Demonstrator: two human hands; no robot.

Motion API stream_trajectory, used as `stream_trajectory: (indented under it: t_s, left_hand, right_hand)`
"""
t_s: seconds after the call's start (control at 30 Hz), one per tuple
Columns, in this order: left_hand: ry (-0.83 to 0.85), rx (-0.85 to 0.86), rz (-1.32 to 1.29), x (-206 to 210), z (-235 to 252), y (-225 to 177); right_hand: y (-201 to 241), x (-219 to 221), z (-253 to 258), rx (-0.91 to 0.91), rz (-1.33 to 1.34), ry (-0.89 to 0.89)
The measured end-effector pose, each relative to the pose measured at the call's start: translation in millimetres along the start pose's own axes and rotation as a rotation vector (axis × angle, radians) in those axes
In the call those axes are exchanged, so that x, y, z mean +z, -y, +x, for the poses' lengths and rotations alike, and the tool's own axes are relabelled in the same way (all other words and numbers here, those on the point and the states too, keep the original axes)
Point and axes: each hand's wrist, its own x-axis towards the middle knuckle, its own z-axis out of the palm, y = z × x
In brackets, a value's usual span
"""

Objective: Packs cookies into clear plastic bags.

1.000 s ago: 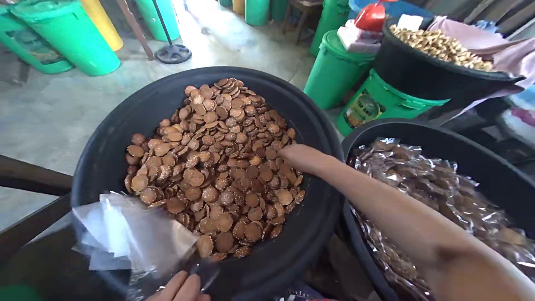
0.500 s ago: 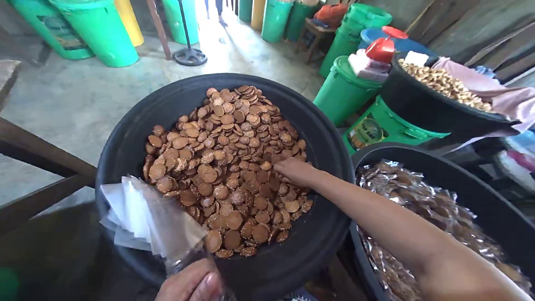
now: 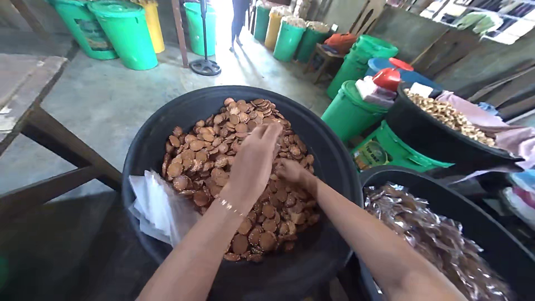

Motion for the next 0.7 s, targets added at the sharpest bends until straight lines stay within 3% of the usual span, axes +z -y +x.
stream_trajectory:
  t_s: [0.1,0.2,0.3,0.4,0.53,0.6,0.7]
  left_hand:
    - [0.215,-0.096,0.125,19.9,7.0,27.7]
    - [0.446,-0.240,0.219,11.2,4.5,56.6]
    - [0.434,-0.294,0.199,8.6,6.0,57.3]
    - [0.474,-0.250,0.167,14.7,6.8,49.8]
    - [0.544,-0.202,0.197,23.8,3.3,42.6]
    - [0.591,-0.206,0.216,26.3,-0.4,39.3]
    - [0.735,-0.285,0.217,28.7,0.2,36.0]
  right_hand:
    - [20.2,7.8,-1.5,0.032,-0.142,0.018]
    - [12.1,-11.7,-7.6,0.018,-0.081,-0.037]
    - [-23.9,-27.9,-1.8,0.097,-0.106,0.014]
    - [-39.3,-10.9,-6.4,0.093,-0.294,0.078]
    - [-35.8,14.9,-10.1,0.097,-0.421,-0.022]
    - [-38.5,9.1,-6.2,0.125,-0.231,-0.138]
    - [-31.3,-5.8,-14.1,0.005,0.648,-0.302]
